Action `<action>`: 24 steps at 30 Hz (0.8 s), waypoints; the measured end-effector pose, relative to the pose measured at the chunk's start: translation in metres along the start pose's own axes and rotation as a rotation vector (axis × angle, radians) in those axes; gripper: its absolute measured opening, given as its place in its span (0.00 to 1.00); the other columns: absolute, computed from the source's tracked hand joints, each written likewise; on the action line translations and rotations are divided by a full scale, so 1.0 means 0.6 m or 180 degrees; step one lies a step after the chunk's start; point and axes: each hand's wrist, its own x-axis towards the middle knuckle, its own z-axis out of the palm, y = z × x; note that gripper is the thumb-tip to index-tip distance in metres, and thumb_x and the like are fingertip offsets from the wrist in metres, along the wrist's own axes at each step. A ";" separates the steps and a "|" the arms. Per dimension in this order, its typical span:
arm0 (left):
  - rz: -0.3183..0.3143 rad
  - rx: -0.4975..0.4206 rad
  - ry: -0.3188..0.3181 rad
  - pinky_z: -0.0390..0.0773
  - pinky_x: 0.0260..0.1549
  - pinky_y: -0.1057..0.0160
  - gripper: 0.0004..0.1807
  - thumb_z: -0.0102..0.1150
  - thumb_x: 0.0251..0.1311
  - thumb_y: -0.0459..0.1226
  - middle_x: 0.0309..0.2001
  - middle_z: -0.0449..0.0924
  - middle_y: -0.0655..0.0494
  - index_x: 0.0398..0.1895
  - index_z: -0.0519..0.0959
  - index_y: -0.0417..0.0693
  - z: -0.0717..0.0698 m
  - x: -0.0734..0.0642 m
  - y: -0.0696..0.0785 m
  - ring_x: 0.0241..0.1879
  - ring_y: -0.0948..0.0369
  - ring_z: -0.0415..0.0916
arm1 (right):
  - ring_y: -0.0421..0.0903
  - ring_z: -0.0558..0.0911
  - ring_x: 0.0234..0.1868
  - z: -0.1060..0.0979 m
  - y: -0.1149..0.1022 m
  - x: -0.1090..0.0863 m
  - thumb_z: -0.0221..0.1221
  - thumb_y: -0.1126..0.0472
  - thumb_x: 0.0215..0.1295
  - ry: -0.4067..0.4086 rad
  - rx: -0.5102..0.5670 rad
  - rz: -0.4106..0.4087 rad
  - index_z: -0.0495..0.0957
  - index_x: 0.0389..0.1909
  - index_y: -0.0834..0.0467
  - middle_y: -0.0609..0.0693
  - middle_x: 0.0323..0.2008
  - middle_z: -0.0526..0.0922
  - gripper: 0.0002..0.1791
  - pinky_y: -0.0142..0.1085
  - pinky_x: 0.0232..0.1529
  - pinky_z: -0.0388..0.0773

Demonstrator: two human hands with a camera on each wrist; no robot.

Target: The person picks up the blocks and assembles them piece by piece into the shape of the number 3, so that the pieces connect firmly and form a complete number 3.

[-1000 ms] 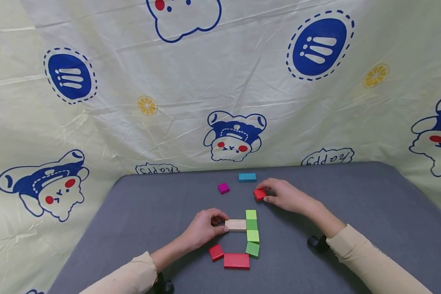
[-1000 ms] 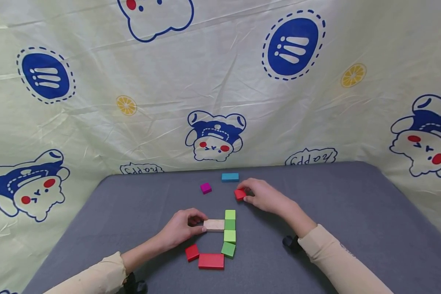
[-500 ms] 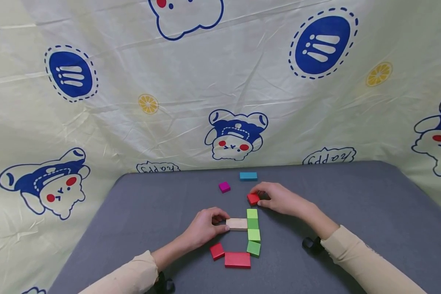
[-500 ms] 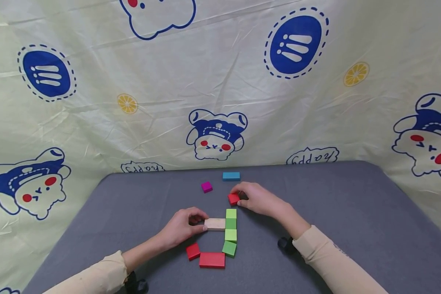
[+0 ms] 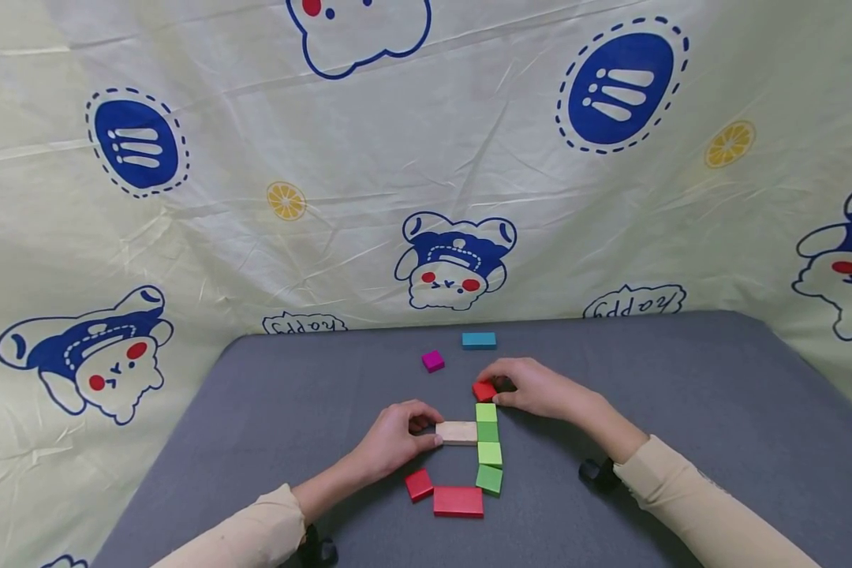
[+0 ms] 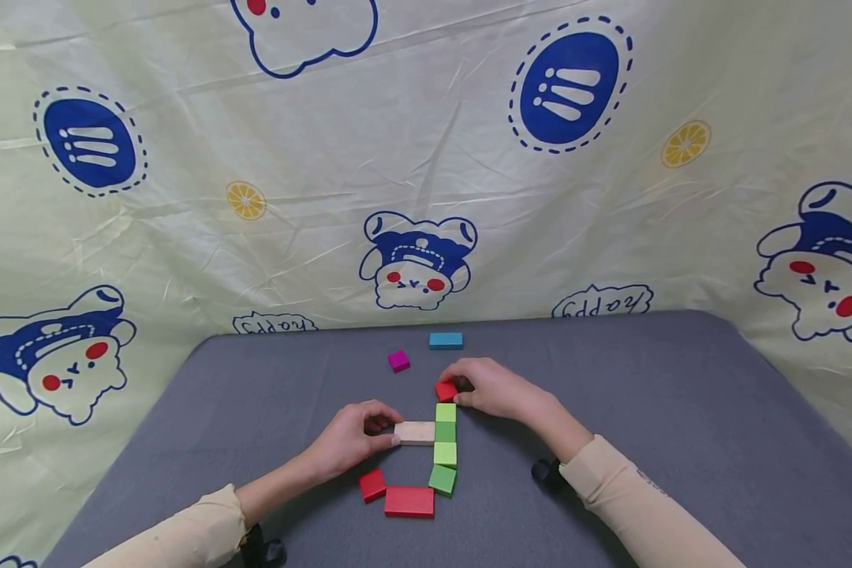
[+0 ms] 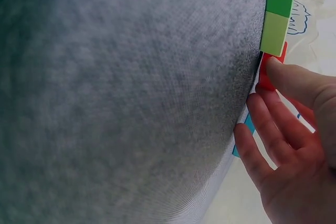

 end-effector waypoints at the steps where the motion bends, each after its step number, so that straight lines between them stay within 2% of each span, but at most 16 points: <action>1: 0.0007 0.0001 0.0005 0.76 0.44 0.62 0.11 0.70 0.57 0.35 0.41 0.80 0.61 0.44 0.84 0.49 0.000 0.000 0.000 0.41 0.61 0.75 | 0.46 0.75 0.46 0.000 0.000 0.000 0.65 0.63 0.64 -0.0005 -0.0001 0.0007 0.80 0.55 0.54 0.46 0.48 0.79 0.17 0.47 0.52 0.74; 11: 0.0008 -0.0009 0.0008 0.76 0.44 0.62 0.11 0.70 0.57 0.35 0.41 0.80 0.61 0.43 0.84 0.50 0.000 0.000 -0.001 0.40 0.61 0.75 | 0.46 0.76 0.47 -0.002 0.001 -0.001 0.65 0.63 0.64 -0.0071 0.0104 0.0021 0.79 0.56 0.55 0.47 0.49 0.80 0.19 0.48 0.54 0.74; 17: -0.0014 -0.0019 0.0011 0.76 0.44 0.62 0.11 0.69 0.57 0.35 0.41 0.80 0.61 0.44 0.84 0.50 0.000 0.000 -0.001 0.41 0.61 0.74 | 0.45 0.76 0.45 -0.004 0.005 -0.002 0.61 0.63 0.67 -0.0060 0.0213 -0.0022 0.79 0.57 0.55 0.46 0.47 0.80 0.17 0.46 0.52 0.75; 24: 0.0046 -0.0063 0.0034 0.76 0.44 0.62 0.10 0.68 0.58 0.34 0.42 0.80 0.59 0.44 0.84 0.48 0.000 -0.002 0.000 0.41 0.61 0.75 | 0.45 0.77 0.47 -0.002 0.005 0.000 0.59 0.64 0.68 -0.0017 0.0135 -0.0134 0.80 0.55 0.57 0.46 0.48 0.81 0.16 0.48 0.53 0.74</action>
